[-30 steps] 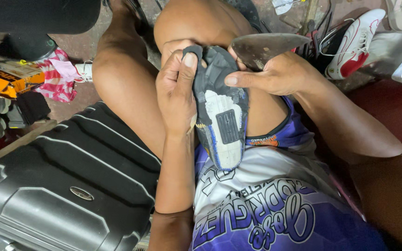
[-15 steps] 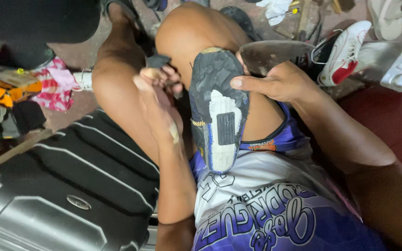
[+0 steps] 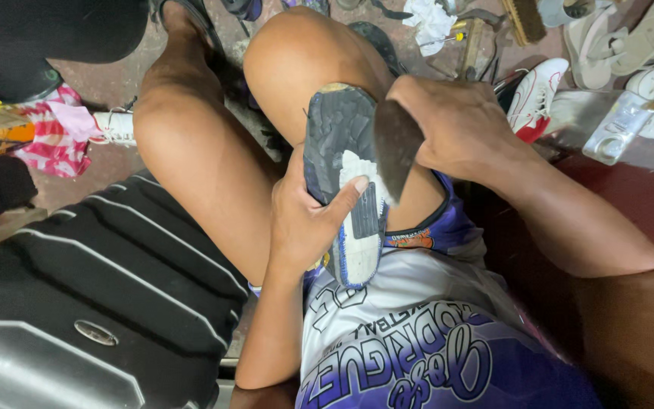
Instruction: The person sits on the floor and uses a curved metal tool to scrape and smooth the sole of a blue and black sneaker. They hold the shoe in their left hand and repeatedly rub the tool against the bottom surface to remove material or smooth the texture.
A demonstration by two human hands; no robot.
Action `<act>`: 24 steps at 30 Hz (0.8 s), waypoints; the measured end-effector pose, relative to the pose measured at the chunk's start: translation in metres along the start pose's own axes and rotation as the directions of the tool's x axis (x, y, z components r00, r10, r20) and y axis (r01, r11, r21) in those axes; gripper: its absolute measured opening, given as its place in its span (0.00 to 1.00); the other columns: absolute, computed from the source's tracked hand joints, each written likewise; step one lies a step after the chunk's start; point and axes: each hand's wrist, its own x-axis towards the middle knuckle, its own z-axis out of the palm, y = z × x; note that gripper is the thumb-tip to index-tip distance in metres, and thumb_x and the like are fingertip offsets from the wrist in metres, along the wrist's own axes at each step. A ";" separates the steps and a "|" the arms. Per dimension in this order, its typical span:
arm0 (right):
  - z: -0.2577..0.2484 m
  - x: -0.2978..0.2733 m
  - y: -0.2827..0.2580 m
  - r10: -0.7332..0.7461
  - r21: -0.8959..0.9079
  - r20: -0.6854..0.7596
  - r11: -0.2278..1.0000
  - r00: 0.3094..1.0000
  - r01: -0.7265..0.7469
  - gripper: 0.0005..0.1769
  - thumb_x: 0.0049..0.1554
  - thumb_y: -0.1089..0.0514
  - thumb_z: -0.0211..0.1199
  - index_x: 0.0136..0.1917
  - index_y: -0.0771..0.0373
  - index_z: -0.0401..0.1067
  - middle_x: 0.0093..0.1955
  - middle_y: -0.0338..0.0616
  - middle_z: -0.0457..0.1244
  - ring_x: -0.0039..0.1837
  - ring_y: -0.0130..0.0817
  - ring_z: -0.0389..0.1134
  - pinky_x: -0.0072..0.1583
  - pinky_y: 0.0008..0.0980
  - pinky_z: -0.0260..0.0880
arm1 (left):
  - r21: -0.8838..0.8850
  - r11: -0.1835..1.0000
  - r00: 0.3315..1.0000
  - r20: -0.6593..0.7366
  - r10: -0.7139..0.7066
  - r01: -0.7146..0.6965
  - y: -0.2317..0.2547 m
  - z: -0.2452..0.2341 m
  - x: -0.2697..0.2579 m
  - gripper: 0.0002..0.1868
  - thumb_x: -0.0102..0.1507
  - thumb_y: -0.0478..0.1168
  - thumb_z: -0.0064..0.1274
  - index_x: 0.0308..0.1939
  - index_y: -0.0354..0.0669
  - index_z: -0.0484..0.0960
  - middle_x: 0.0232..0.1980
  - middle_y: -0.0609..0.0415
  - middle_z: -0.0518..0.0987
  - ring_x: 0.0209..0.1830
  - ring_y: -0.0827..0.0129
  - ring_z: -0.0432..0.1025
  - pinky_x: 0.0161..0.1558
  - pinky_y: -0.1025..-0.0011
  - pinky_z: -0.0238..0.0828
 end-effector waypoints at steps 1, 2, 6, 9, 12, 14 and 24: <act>-0.002 0.002 -0.002 -0.020 -0.074 0.001 0.997 1.000 0.020 0.21 0.48 0.59 0.67 0.53 0.62 0.66 0.47 0.50 0.67 0.52 0.53 0.70 0.49 0.49 0.68 | -0.006 0.999 0.999 0.014 0.033 -0.033 0.000 0.000 0.003 0.27 0.60 0.38 0.66 0.60 0.37 0.74 0.45 0.49 0.86 0.45 0.66 0.83 0.51 0.69 0.77; -0.004 0.003 -0.003 -0.040 -0.147 0.004 0.988 0.999 0.040 0.20 0.46 0.59 0.67 0.52 0.63 0.65 0.45 0.49 0.66 0.52 0.52 0.71 0.48 0.49 0.68 | -0.013 0.998 0.997 0.028 0.066 -0.066 0.000 0.001 0.007 0.28 0.60 0.38 0.65 0.61 0.37 0.74 0.46 0.49 0.86 0.46 0.65 0.83 0.52 0.69 0.77; -0.011 0.005 0.002 -0.101 -0.264 0.025 0.959 0.995 0.104 0.13 0.53 0.62 0.63 0.51 0.62 0.64 0.45 0.47 0.65 0.51 0.50 0.71 0.49 0.50 0.69 | -0.016 0.999 0.994 0.097 0.049 -0.047 -0.002 0.002 0.010 0.27 0.59 0.37 0.64 0.62 0.38 0.75 0.47 0.49 0.87 0.46 0.65 0.84 0.52 0.69 0.78; -0.012 0.006 0.004 -0.126 -0.273 0.039 0.953 0.991 0.132 0.12 0.56 0.58 0.62 0.50 0.64 0.64 0.45 0.49 0.64 0.49 0.50 0.71 0.47 0.51 0.68 | 0.000 0.998 0.990 0.132 0.057 -0.057 0.000 0.002 0.018 0.28 0.59 0.37 0.63 0.63 0.39 0.73 0.47 0.47 0.87 0.47 0.59 0.84 0.51 0.67 0.78; -0.006 0.010 0.006 -0.039 -0.311 0.118 0.947 0.992 0.074 0.14 0.55 0.62 0.60 0.55 0.63 0.65 0.44 0.49 0.66 0.45 0.53 0.70 0.46 0.52 0.68 | 0.079 0.994 0.989 0.135 0.067 -0.078 0.000 0.005 0.018 0.29 0.59 0.38 0.62 0.63 0.39 0.71 0.46 0.45 0.85 0.48 0.53 0.82 0.50 0.64 0.77; -0.001 0.017 0.008 -0.021 -0.255 0.116 0.966 0.993 0.050 0.15 0.53 0.63 0.60 0.55 0.63 0.65 0.43 0.50 0.67 0.46 0.55 0.71 0.47 0.54 0.67 | 0.096 0.990 0.988 0.124 0.095 -0.107 0.000 0.007 0.018 0.27 0.60 0.38 0.62 0.62 0.39 0.72 0.46 0.44 0.85 0.48 0.50 0.82 0.51 0.62 0.77; 0.017 0.041 0.011 0.094 -0.223 0.117 0.972 0.989 -0.066 0.27 0.47 0.59 0.69 0.58 0.66 0.64 0.36 0.58 0.67 0.44 0.61 0.70 0.45 0.58 0.66 | 0.157 0.983 0.995 0.050 0.090 -0.097 0.004 0.008 0.029 0.25 0.61 0.42 0.63 0.57 0.38 0.72 0.44 0.45 0.86 0.46 0.50 0.82 0.49 0.61 0.77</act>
